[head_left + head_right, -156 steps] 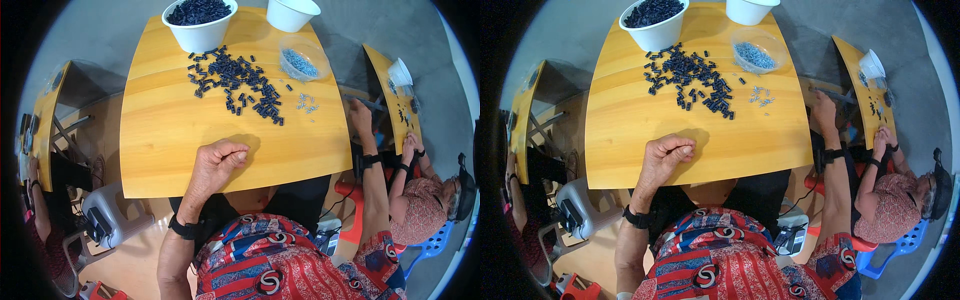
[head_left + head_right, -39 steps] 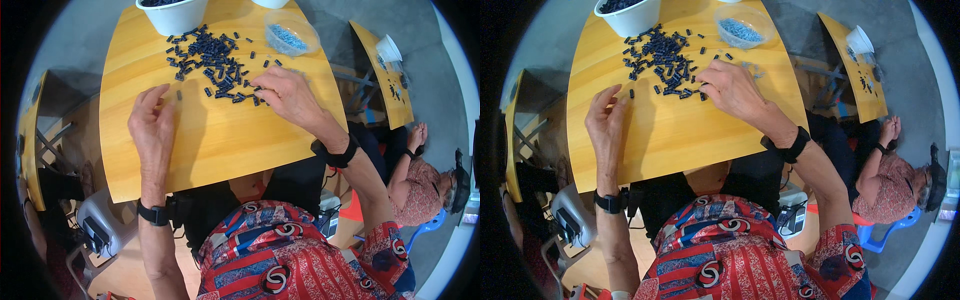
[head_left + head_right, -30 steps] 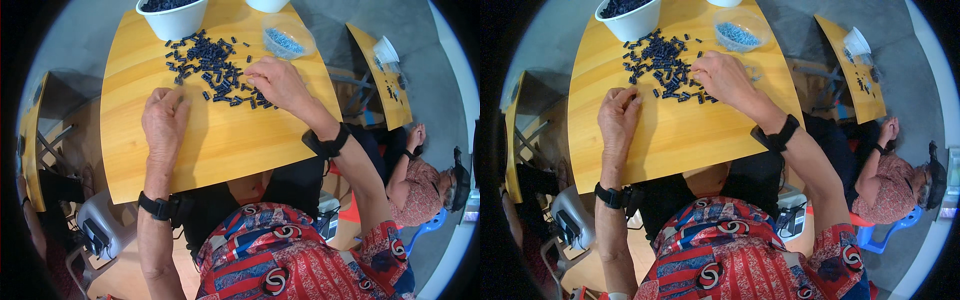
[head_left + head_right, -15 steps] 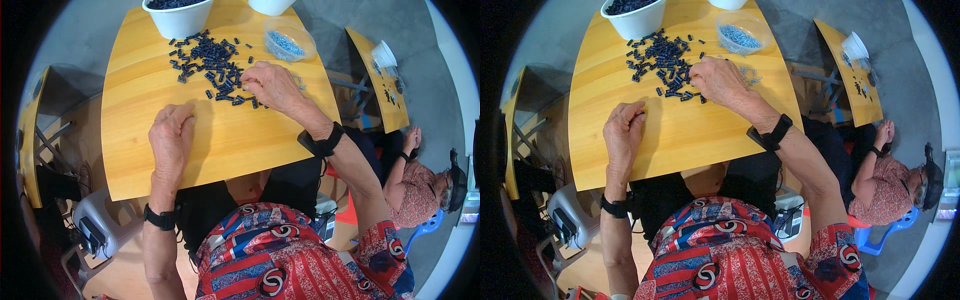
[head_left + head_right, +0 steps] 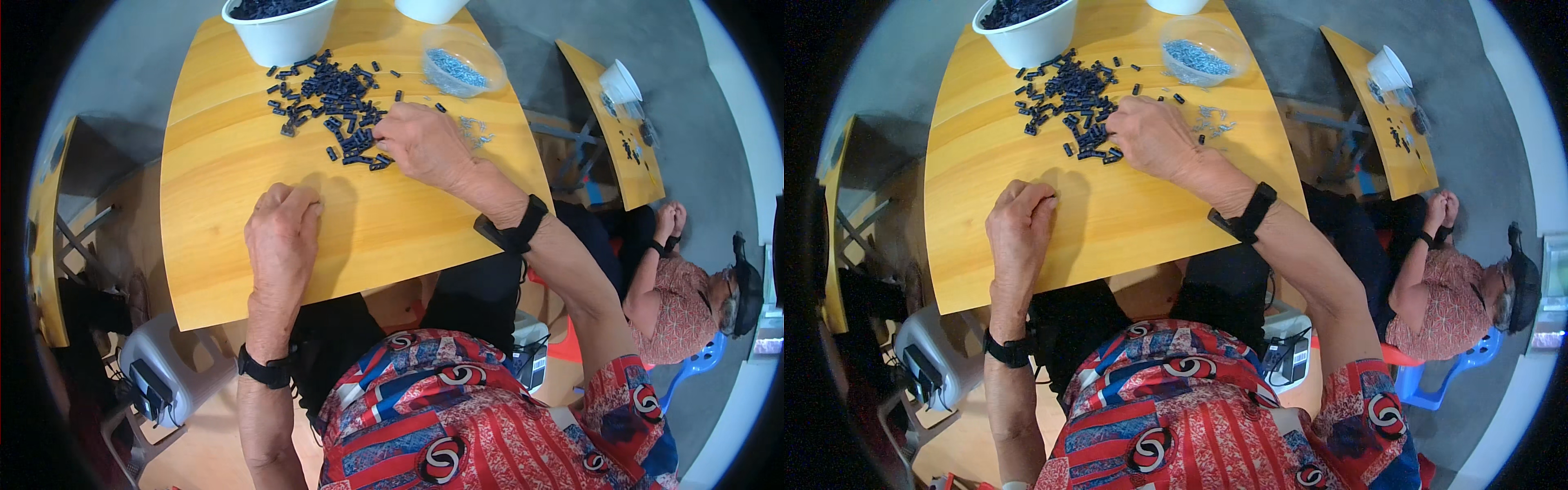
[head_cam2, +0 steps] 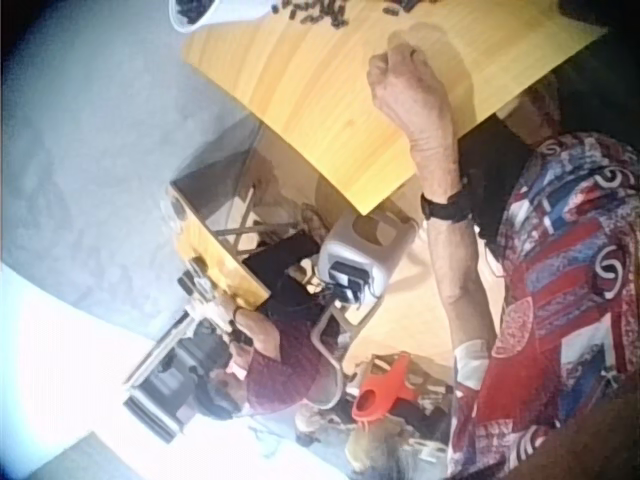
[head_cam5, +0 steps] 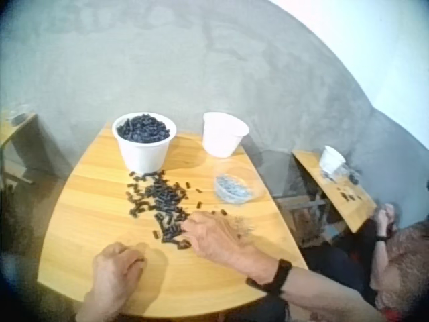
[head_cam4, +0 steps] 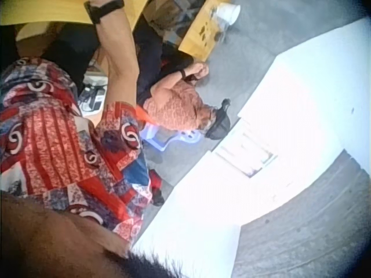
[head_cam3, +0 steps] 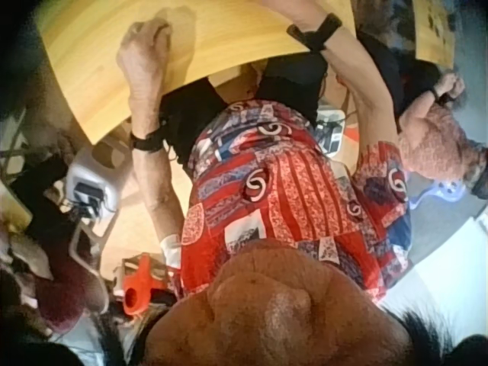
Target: The worker is assembling small blue and black plastic components into a finished piece.
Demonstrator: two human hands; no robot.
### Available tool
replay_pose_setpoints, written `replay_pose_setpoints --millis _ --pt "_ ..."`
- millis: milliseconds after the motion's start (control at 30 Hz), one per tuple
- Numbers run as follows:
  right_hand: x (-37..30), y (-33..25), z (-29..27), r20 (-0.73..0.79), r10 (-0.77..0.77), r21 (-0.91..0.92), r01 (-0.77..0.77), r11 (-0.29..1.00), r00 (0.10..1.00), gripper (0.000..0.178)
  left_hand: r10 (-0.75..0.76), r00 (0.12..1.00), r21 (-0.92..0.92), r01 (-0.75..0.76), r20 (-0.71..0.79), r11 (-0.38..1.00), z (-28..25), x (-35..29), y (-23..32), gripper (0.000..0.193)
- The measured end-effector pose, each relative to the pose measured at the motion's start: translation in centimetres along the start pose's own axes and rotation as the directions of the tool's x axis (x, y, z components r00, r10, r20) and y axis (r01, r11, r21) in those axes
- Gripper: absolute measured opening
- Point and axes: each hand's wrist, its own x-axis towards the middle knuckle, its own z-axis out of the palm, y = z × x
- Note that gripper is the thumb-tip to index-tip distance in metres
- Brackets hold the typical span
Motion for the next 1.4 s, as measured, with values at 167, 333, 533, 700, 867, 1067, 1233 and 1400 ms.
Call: replay_pose_setpoints --millis 167,333,533,700,867,1067,1233,1400 --pt "-0.2 -0.8 -0.9 -0.079 -0.172 -0.087 0.165 0.983 0.982 0.004 -0.087 0.995 -0.416 0.055 -0.058 0.908 1.6 -1.0 1.0 0.010" --pt "-4.3 -2.1 -3.7 -0.068 -0.166 -0.021 0.165 0.986 0.984 0.004 -0.109 0.993 -0.609 0.119 0.053 0.784 2.2 -1.7 0.7 0.009" --pt "-7.5 -3.0 -2.7 0.010 -0.121 -0.129 0.122 0.984 0.993 0.012 -0.062 0.990 -0.632 0.128 0.125 0.765 2.9 -1.6 2.2 0.013" --pt "-8.3 -3.2 -3.0 -0.106 0.053 0.023 -0.051 0.998 0.993 0.017 -0.090 0.981 -0.665 0.182 0.170 0.724 2.8 -1.4 1.8 0.014" --pt "-10.0 0.7 -5.5 -0.224 0.301 0.100 -0.286 0.953 0.927 0.013 -0.079 0.974 -0.712 0.208 0.210 0.671 2.4 -1.3 1.7 0.012" --pt "-11.9 4.7 -6.1 -0.188 0.529 0.193 -0.497 0.846 0.828 0.012 -0.089 0.966 -0.749 0.246 0.244 0.616 2.7 -1.3 1.6 0.012" --pt "-11.3 4.6 -5.3 -0.142 0.529 0.165 -0.506 0.846 0.837 0.013 -0.084 0.969 -0.764 0.234 0.232 0.602 2.6 -1.3 1.6 0.011" --pt "-11.0 4.6 -4.4 -0.197 0.392 0.082 -0.383 0.920 0.899 0.012 -0.078 0.969 -0.738 0.231 0.236 0.635 2.5 -1.3 1.3 0.010"
